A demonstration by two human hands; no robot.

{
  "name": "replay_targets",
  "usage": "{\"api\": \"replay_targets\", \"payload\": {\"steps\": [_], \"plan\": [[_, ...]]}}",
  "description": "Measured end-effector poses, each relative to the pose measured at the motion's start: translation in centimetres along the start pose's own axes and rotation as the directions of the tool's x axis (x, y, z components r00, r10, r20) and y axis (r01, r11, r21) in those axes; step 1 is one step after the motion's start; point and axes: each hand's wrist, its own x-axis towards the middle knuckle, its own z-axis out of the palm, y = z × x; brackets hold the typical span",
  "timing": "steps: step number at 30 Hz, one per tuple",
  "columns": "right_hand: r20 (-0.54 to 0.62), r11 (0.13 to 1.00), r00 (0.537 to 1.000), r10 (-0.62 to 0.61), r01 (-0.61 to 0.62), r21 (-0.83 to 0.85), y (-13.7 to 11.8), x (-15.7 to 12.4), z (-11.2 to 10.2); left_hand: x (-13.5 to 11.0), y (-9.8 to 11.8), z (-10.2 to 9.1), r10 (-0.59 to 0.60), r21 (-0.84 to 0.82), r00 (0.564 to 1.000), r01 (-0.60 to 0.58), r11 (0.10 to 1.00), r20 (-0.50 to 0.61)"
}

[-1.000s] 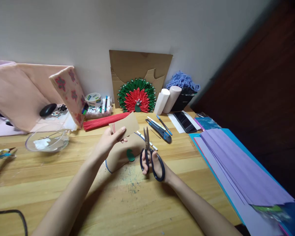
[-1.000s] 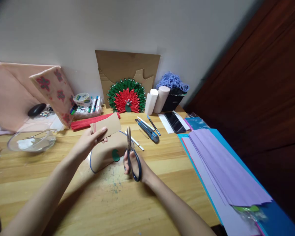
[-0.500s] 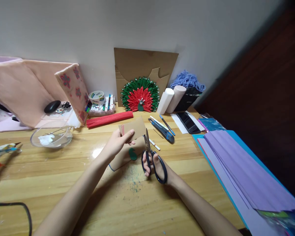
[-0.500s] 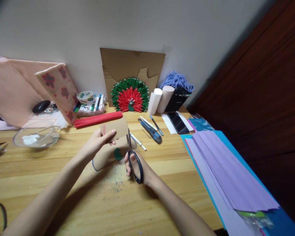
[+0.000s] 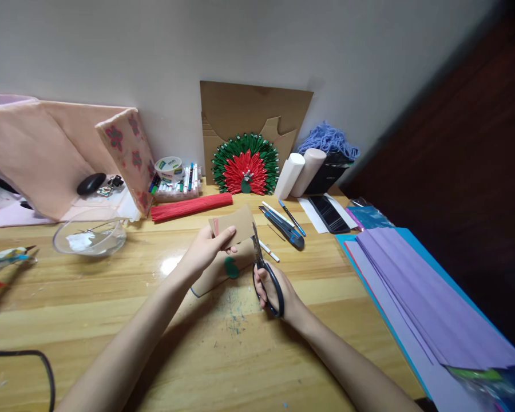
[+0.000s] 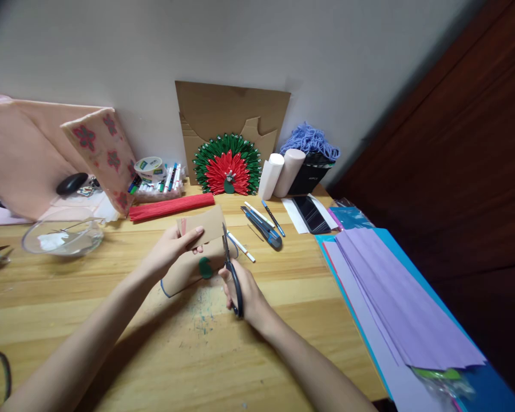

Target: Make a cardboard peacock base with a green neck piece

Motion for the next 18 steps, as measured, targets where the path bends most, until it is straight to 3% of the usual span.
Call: {"api": "replay_targets", "payload": {"steps": [3, 8, 15, 18], "plan": [[0.015, 0.998, 1.0, -0.022, 0.023, -0.06, 0.09, -0.04, -0.28, 0.0, -0.16, 0.02, -0.017, -0.021, 1.0, 0.017, 1.0, 0.008], [0.027, 0.99, 0.996, -0.08, 0.083, -0.112, 0.15, -0.25, -0.39, -0.2, -0.17, 0.08, -0.015, 0.077, 0.994, 0.007, 0.997, 0.105], [-0.069, 0.996, 0.997, -0.029, 0.022, -0.092, 0.3, -0.32, 0.25, -0.49, 0.18, 0.28, -0.031, 0.077, 0.997, 0.025, 0.997, 0.073], [-0.059, 0.997, 0.997, -0.043, 0.039, -0.072, 0.43, -0.21, 0.3, -0.55, 0.13, 0.34, -0.036, 0.091, 0.991, 0.025, 0.996, 0.127]]}}
